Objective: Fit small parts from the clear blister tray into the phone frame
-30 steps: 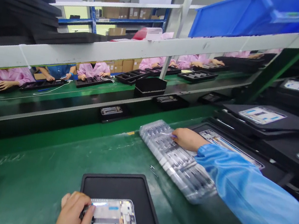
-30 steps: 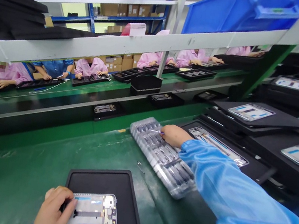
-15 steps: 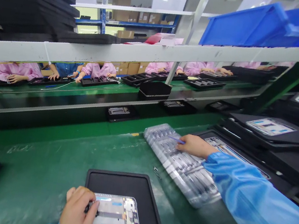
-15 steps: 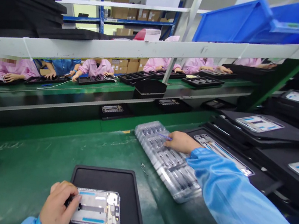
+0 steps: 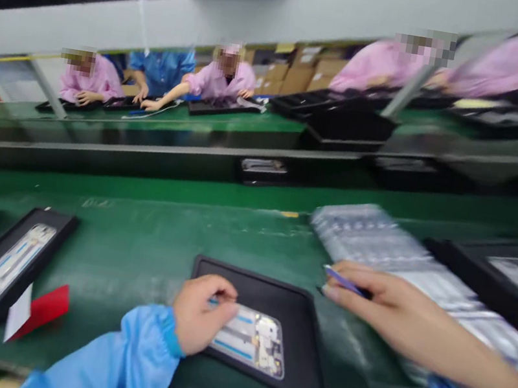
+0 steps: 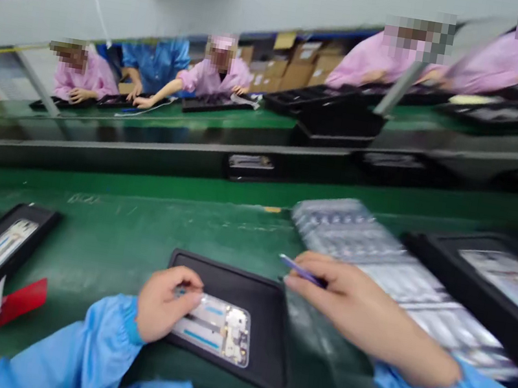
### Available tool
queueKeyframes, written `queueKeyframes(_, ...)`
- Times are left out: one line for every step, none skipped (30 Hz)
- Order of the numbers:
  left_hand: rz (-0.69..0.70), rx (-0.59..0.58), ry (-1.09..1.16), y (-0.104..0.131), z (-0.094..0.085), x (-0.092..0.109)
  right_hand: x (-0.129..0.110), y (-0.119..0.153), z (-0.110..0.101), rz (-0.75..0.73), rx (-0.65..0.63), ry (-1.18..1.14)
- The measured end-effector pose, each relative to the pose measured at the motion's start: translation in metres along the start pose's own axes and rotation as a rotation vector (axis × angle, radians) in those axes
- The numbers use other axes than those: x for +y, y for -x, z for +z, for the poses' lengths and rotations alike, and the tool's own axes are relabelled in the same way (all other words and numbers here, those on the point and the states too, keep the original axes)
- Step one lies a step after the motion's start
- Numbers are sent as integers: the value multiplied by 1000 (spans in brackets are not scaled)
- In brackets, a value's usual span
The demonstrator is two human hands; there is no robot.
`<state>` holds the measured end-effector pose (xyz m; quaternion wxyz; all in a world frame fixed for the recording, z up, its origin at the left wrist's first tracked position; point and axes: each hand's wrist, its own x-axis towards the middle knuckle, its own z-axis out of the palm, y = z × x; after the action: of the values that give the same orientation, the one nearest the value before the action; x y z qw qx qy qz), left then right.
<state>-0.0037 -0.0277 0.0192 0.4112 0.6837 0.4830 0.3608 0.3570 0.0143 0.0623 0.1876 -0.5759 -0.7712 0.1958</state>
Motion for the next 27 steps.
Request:
queueKeyframes(-16,-41,84,-1,5,3,-24,2,19,-30,-100,-160)
queueKeyframes(-44,-76,164,-2,11,3,-47,2,36,-57,-184,-289)
queueKeyframes(-82,-103,240,-2,16,0,-66,2,51,-84,-257,-387)
queueKeyframes(-124,-125,310,-1,20,-4,-82,1,64,-103,-303,-447)
queueKeyframes(-166,-137,368,2,24,-10,-95,-1,74,-123,-330,-480)
queueKeyframes(-201,-141,413,5,26,-16,-103,-3,83,-141,-342,-495)
queueKeyframes(-224,-138,442,8,26,-22,-109,-6,90,-154,-338,-497)
queueKeyframes(-235,-125,452,11,26,-27,-112,-7,95,-166,-323,-494)
queueKeyframes(-237,-107,448,13,25,-31,-113,-9,99,-180,-302,-483)
queueKeyframes(-234,-86,437,15,23,-33,-114,-9,103,-196,-272,-466)
queueKeyframes(-229,-65,424,17,21,-34,-113,-8,106,-214,-235,-443)
queueKeyframes(-222,-45,408,19,20,-35,-113,-7,109,-233,-191,-412)
queueKeyframes(-213,-25,388,20,18,-33,-112,-4,112,-252,-145,-380)
queueKeyframes(-198,-9,362,21,17,-31,-111,-1,115,-269,-93,-351)
queueKeyframes(-178,4,325,22,15,-29,-110,4,119,-284,-38,-326)
queueKeyframes(-155,12,278,23,15,-26,-110,9,122,-300,12,-309)
queueKeyframes(-128,15,226,24,14,-22,-109,15,126,-316,62,-293)
queueKeyframes(-101,14,179,25,14,-19,-108,22,129,-330,112,-273)
queueKeyframes(-73,12,139,27,14,-15,-107,28,132,-346,157,-245)
queueKeyframes(-48,9,107,28,14,-12,-106,34,135,-365,199,-206)
queueKeyframes(-25,6,84,30,15,-10,-104,40,137,-389,231,-160)
queueKeyframes(-3,1,68,31,15,-8,-102,45,139,-416,259,-109)
queueKeyframes(19,-7,56,32,16,-8,-99,49,140,-445,280,-59)
queueKeyframes(45,-17,41,32,15,-7,-95,53,140,-464,295,-14)
queueKeyframes(82,-25,21,32,15,-8,-90,55,140,-471,304,21)
queueKeyframes(130,-23,-10,31,13,-10,-85,56,140,-467,306,49)
queueKeyframes(188,-11,-55,29,10,-13,-80,56,139,-453,302,70)
